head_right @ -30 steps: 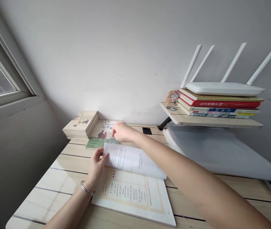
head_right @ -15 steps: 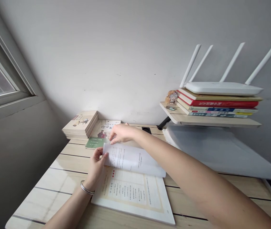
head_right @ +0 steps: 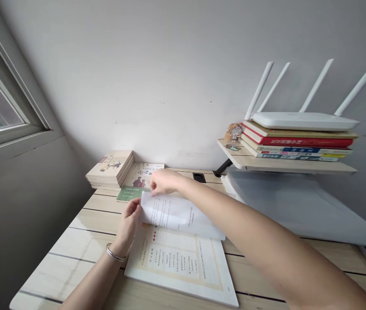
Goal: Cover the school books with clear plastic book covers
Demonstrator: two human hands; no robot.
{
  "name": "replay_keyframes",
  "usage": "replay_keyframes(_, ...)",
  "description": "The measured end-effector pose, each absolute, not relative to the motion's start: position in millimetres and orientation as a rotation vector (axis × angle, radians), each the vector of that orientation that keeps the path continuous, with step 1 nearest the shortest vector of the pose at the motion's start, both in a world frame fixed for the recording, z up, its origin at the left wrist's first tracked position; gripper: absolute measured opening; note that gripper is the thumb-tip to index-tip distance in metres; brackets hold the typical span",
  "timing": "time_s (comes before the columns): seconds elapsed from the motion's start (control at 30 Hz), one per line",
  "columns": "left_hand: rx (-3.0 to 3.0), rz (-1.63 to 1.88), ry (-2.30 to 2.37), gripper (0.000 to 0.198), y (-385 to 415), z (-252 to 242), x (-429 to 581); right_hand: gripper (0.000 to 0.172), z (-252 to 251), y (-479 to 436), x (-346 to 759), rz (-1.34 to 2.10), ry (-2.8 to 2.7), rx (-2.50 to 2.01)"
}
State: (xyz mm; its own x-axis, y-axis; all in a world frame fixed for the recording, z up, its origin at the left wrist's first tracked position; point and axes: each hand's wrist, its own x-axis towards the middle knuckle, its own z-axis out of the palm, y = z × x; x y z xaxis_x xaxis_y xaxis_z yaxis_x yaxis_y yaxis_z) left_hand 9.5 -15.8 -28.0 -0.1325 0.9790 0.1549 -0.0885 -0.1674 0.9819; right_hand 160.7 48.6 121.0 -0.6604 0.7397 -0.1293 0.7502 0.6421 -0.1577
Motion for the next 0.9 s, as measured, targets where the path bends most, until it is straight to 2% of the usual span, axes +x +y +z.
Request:
replay_keyframes(0.3,1.274,1.416,1.269,0.013,-1,-40,0,0.011,122,48,168,-0.493,2.821,1.330)
replay_keyframes(0.6,1.346,1.458,1.288,0.013,0,-39,0,0.010,130,44,171,-0.539,2.828,1.438)
replay_keyframes(0.9,1.424,1.405,1.370,0.018,-5,-29,0,0.011,133,43,175,-0.620,2.875,1.360)
